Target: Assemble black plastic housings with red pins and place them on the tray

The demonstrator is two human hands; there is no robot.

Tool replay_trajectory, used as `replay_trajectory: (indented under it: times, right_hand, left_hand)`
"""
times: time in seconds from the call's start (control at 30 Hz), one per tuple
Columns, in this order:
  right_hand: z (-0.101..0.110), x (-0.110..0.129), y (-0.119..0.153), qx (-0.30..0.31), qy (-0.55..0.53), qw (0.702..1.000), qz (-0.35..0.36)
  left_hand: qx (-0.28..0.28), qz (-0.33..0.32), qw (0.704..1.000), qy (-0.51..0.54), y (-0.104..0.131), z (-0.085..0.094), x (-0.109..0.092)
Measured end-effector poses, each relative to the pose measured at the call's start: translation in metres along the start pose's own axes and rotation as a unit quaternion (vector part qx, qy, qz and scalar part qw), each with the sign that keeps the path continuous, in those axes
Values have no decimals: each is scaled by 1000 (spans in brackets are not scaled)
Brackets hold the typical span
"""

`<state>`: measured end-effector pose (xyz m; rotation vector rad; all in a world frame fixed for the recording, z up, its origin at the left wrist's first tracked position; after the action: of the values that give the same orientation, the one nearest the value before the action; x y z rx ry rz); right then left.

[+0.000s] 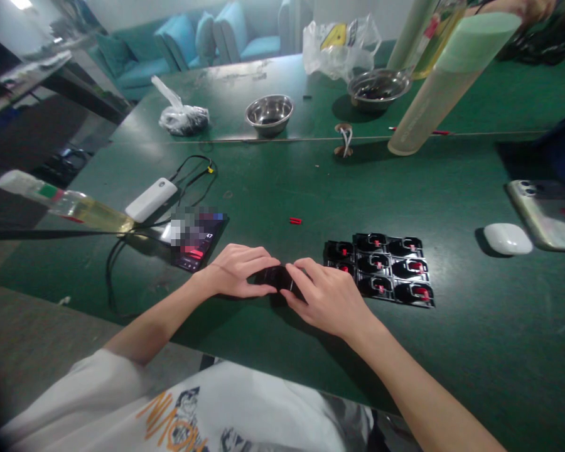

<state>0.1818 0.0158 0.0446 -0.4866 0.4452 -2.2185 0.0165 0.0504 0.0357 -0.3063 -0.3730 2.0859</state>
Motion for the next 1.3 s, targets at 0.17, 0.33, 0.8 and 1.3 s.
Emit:
replay_trajectory:
  times: [0.17,0.33,0.8,1.3]
  right_hand:
    - [0,0,0,-2,-1,1000,2]
    - [-1,0,0,3,-5,1000,-1]
    - [-3,-1,1,23,-3,1000,-9]
    - [-2,0,0,20,-1,1000,-7]
  left_hand:
    - [7,3,1000,-4,0,-2,0]
    - [14,4,1000,-2,1,-3,1]
    - [21,6,1000,-1,0,-3,0]
    - [25,6,1000,5,0,-2,0]
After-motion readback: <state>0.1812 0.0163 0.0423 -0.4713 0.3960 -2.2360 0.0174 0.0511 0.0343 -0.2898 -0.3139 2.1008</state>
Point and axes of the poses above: each hand's wrist, its own y-axis away from the middle knuckle, its own z-axis out of the back of the hand, x = y × z, the point moved 7 cm from there along -y, towards the middle knuckle, and after that the axes turned 6 degrees about -y, right-handed, at the moved point
